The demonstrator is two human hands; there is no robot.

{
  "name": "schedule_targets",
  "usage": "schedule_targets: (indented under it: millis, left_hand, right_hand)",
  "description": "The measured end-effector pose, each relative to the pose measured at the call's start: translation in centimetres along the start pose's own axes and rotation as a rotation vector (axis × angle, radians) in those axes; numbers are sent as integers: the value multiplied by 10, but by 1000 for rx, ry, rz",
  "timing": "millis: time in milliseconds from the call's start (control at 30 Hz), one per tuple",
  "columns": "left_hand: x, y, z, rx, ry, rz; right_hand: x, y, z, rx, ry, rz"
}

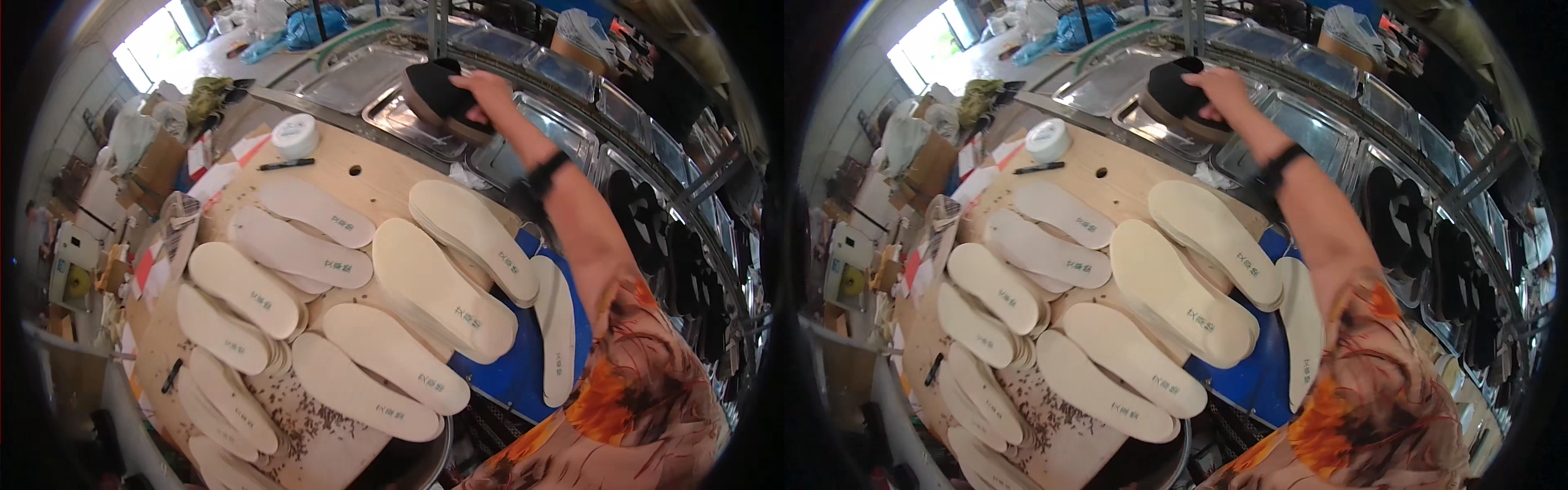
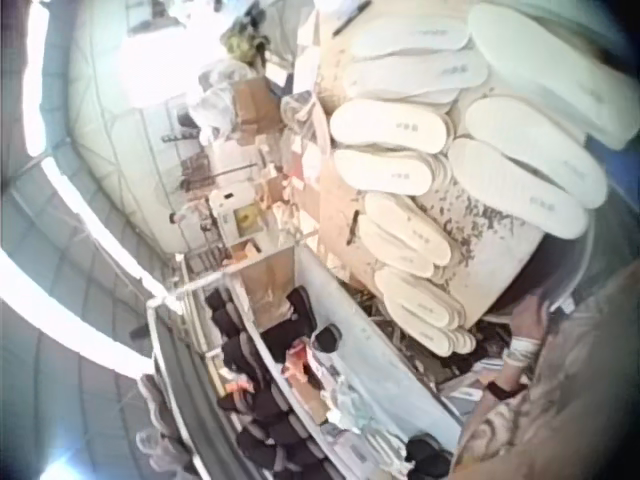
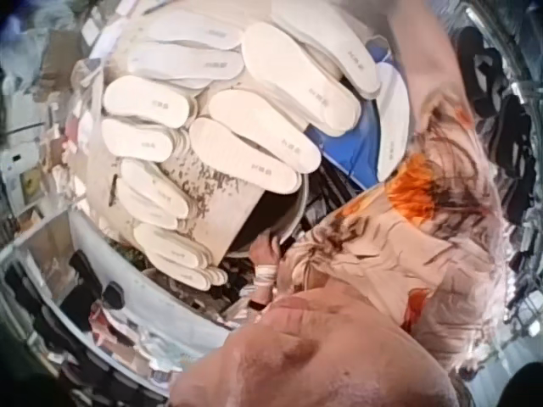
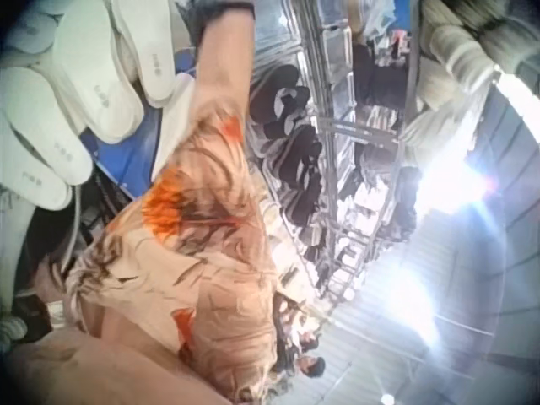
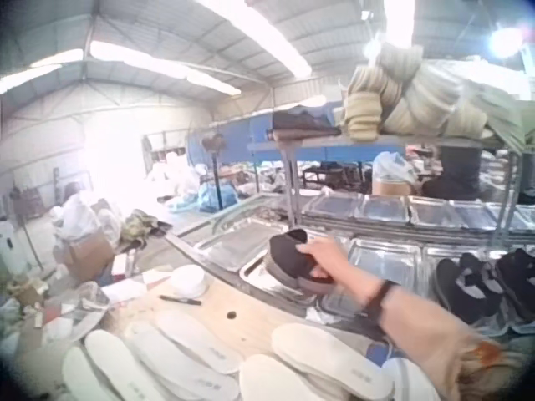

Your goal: The person trims the soles of shoes using shears, places them on a rack, and then inserts insoles into shoes before placing them on a tray.

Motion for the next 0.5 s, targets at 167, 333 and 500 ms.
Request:
schedule_targets:
  millis: [167,333,500]
  left_hand:
    - [4,-21,12,-32,-4,236]
    - [-55,21,28,49,157,1281]
    - [-77,13,91,-189,682,1154]
  right_hand:
    - [-24,-71,187,-138,-144,-337]
    - [40,-160,417,-820,-427,397]
    - [158,-153,605,-1267,-951,625]
Point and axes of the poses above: each hand's wrist, its own z-axis away from the middle knuckle, its own x-axis out of the palm, y = z × x, the point moved 9 cm from there along -z, towards the middle knuckle, and after that the axes turned 13 degrees about -y, right-handed, at the moved point
